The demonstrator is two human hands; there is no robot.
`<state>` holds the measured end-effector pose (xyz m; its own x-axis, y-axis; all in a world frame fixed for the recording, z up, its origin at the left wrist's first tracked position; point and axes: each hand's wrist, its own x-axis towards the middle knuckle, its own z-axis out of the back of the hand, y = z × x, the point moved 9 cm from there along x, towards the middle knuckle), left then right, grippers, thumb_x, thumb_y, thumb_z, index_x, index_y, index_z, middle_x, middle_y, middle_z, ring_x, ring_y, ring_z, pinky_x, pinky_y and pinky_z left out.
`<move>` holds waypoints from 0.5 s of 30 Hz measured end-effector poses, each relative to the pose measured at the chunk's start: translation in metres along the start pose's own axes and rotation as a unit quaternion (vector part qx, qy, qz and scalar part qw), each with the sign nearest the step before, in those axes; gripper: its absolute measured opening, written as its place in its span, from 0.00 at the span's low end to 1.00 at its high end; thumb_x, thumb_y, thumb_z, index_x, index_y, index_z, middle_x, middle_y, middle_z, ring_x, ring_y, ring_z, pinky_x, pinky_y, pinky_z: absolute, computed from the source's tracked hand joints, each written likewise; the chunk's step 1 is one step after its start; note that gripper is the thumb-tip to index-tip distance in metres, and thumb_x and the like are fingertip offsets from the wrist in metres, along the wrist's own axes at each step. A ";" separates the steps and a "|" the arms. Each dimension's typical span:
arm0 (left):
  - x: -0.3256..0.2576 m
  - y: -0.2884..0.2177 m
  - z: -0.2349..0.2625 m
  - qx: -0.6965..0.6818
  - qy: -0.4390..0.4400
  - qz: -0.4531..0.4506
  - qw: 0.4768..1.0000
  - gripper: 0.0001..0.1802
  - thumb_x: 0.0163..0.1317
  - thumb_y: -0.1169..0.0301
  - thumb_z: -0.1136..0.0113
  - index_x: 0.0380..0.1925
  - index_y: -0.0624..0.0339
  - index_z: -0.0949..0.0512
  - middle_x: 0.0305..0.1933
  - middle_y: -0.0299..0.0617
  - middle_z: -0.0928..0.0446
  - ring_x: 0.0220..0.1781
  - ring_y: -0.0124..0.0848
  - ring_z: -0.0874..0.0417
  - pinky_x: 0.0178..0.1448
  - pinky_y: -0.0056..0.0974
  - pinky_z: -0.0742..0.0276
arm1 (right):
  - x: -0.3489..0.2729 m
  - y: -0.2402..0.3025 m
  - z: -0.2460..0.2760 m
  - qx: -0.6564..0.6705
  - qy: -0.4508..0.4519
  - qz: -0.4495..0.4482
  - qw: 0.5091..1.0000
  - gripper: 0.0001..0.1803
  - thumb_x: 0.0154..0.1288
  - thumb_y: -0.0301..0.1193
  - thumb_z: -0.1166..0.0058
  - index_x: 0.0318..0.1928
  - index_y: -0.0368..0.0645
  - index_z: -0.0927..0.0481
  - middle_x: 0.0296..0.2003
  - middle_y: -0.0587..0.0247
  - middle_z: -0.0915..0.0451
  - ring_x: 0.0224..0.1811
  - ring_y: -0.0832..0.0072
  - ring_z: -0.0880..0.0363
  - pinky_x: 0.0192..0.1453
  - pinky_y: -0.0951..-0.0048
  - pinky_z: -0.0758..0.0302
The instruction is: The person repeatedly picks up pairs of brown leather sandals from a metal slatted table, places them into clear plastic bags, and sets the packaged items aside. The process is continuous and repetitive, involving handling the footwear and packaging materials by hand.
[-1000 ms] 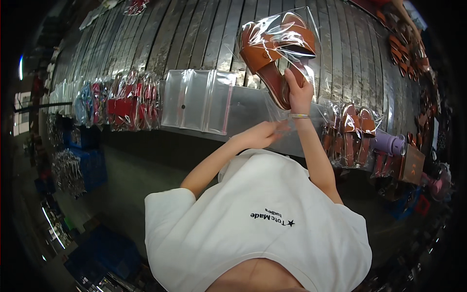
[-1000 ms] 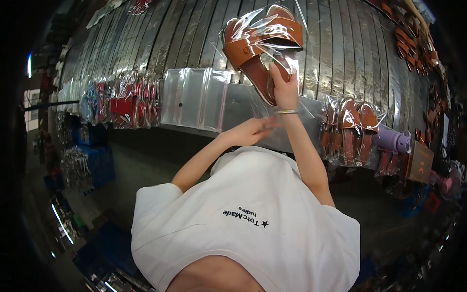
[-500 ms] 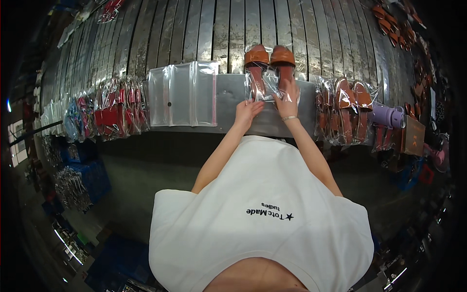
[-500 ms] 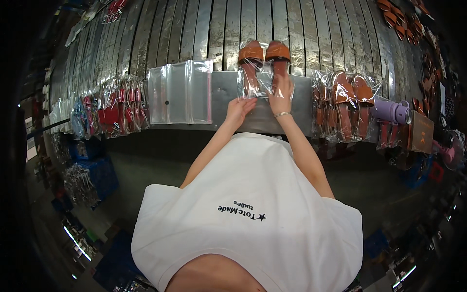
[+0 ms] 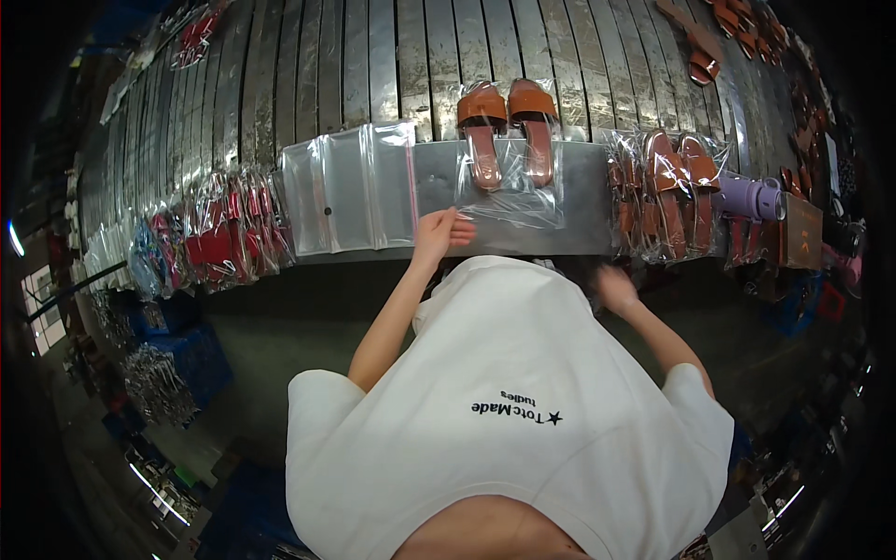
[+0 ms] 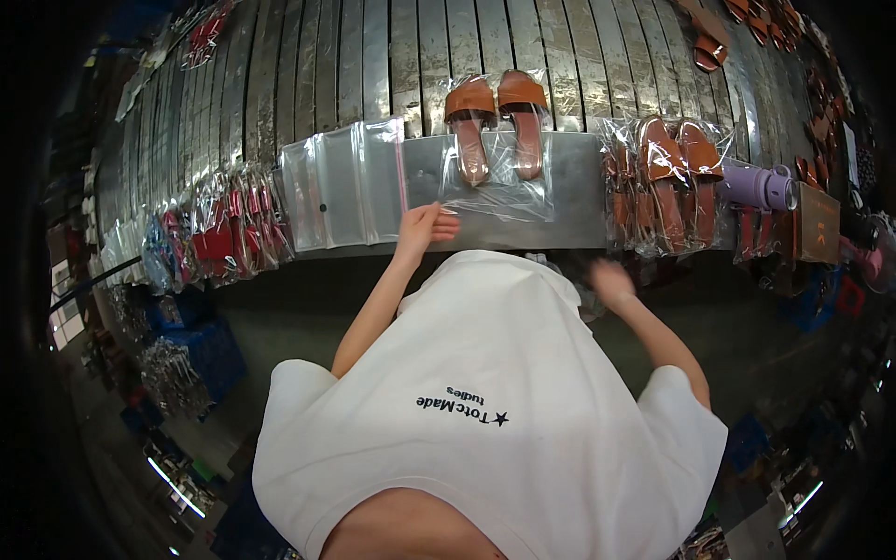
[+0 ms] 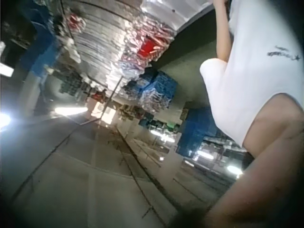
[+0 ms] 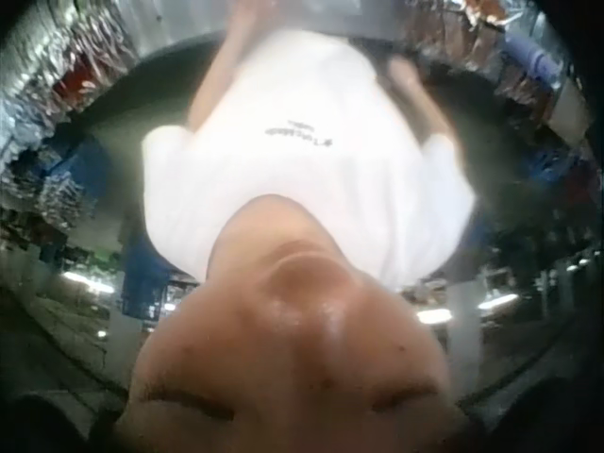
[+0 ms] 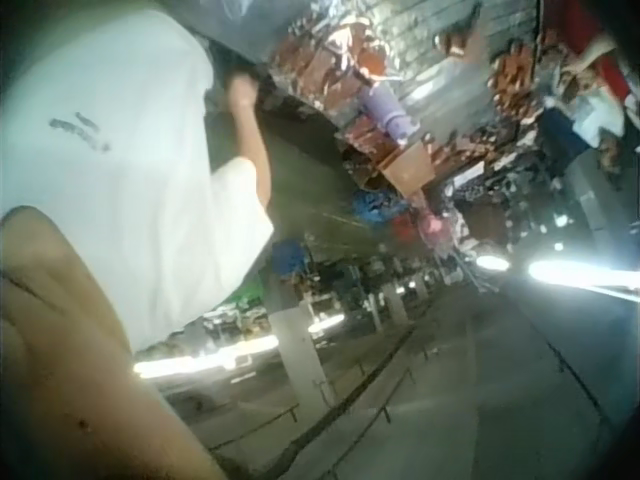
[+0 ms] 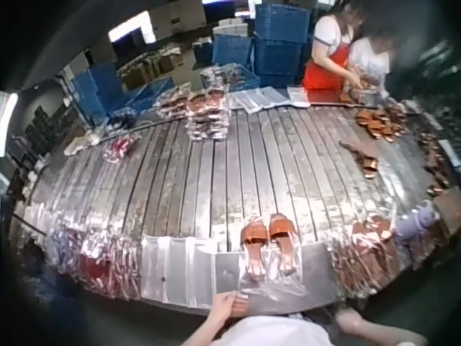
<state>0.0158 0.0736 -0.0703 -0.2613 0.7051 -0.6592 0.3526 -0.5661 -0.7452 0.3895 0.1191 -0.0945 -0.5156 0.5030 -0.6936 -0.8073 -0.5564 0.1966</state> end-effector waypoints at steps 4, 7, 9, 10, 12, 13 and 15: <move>-0.018 -0.070 0.005 0.267 -0.069 -0.306 0.911 0.12 0.61 0.75 0.50 0.45 0.63 0.25 0.50 0.51 0.25 0.50 0.42 0.22 0.53 0.42 0.25 | -0.021 -0.052 -0.063 0.077 0.186 -0.068 0.977 0.22 0.56 0.28 0.50 0.52 0.36 0.30 0.50 0.47 0.28 0.49 0.51 0.27 0.57 0.59 0.31; -0.034 -0.094 -0.042 0.525 0.016 -0.496 0.691 0.17 0.55 0.77 0.47 0.47 0.56 0.25 0.59 0.48 0.31 0.60 0.45 0.30 0.65 0.45 0.36 | 0.020 0.041 0.139 0.253 -0.302 0.052 0.917 0.17 0.54 0.20 0.52 0.46 0.43 0.24 0.53 0.51 0.30 0.59 0.55 0.36 0.64 0.60 0.38; -0.025 -0.089 -0.071 0.569 0.121 -0.562 0.588 0.19 0.53 0.78 0.47 0.47 0.50 0.24 0.54 0.46 0.26 0.55 0.47 0.26 0.60 0.47 0.31 | 0.041 0.097 0.185 -0.016 -0.365 0.245 0.898 0.17 0.53 0.22 0.49 0.46 0.44 0.25 0.52 0.53 0.29 0.56 0.59 0.32 0.62 0.62 0.35; -0.001 -0.081 -0.061 0.556 0.123 -0.489 0.661 0.18 0.55 0.78 0.47 0.46 0.51 0.25 0.50 0.46 0.25 0.51 0.45 0.24 0.55 0.45 0.29 | 0.046 0.112 0.183 -0.058 -0.355 0.355 0.863 0.15 0.56 0.23 0.49 0.46 0.43 0.25 0.49 0.52 0.26 0.51 0.60 0.27 0.59 0.63 0.31; 0.048 -0.050 -0.029 0.512 0.118 -0.328 0.785 0.14 0.57 0.77 0.48 0.45 0.55 0.25 0.42 0.44 0.21 0.43 0.41 0.19 0.46 0.42 0.24 | 0.099 0.053 0.178 0.278 -0.307 0.138 0.900 0.10 0.59 0.27 0.48 0.42 0.42 0.25 0.37 0.54 0.23 0.37 0.63 0.22 0.47 0.65 0.24; 0.072 -0.035 -0.009 0.370 0.075 -0.223 0.899 0.12 0.59 0.75 0.49 0.43 0.58 0.25 0.39 0.43 0.20 0.39 0.38 0.19 0.42 0.39 0.24 | 0.118 0.026 0.156 0.434 -0.266 0.022 0.861 0.08 0.60 0.29 0.48 0.40 0.42 0.24 0.31 0.55 0.21 0.30 0.64 0.20 0.41 0.66 0.20; 0.097 0.014 0.010 0.046 -0.009 0.020 0.999 0.09 0.63 0.72 0.51 0.39 0.62 0.24 0.32 0.40 0.20 0.31 0.31 0.19 0.33 0.34 0.25 | 0.137 0.019 0.104 0.655 -0.177 -0.179 0.713 0.10 0.62 0.34 0.47 0.33 0.39 0.24 0.21 0.62 0.24 0.16 0.76 0.27 0.26 0.72 0.23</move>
<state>-0.0143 0.1300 -0.1455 -0.2651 0.6741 -0.6894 0.2796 -0.6305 -0.7240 0.2735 0.2466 -0.1135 -0.0627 0.7222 -0.6889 -0.3616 0.6269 0.6901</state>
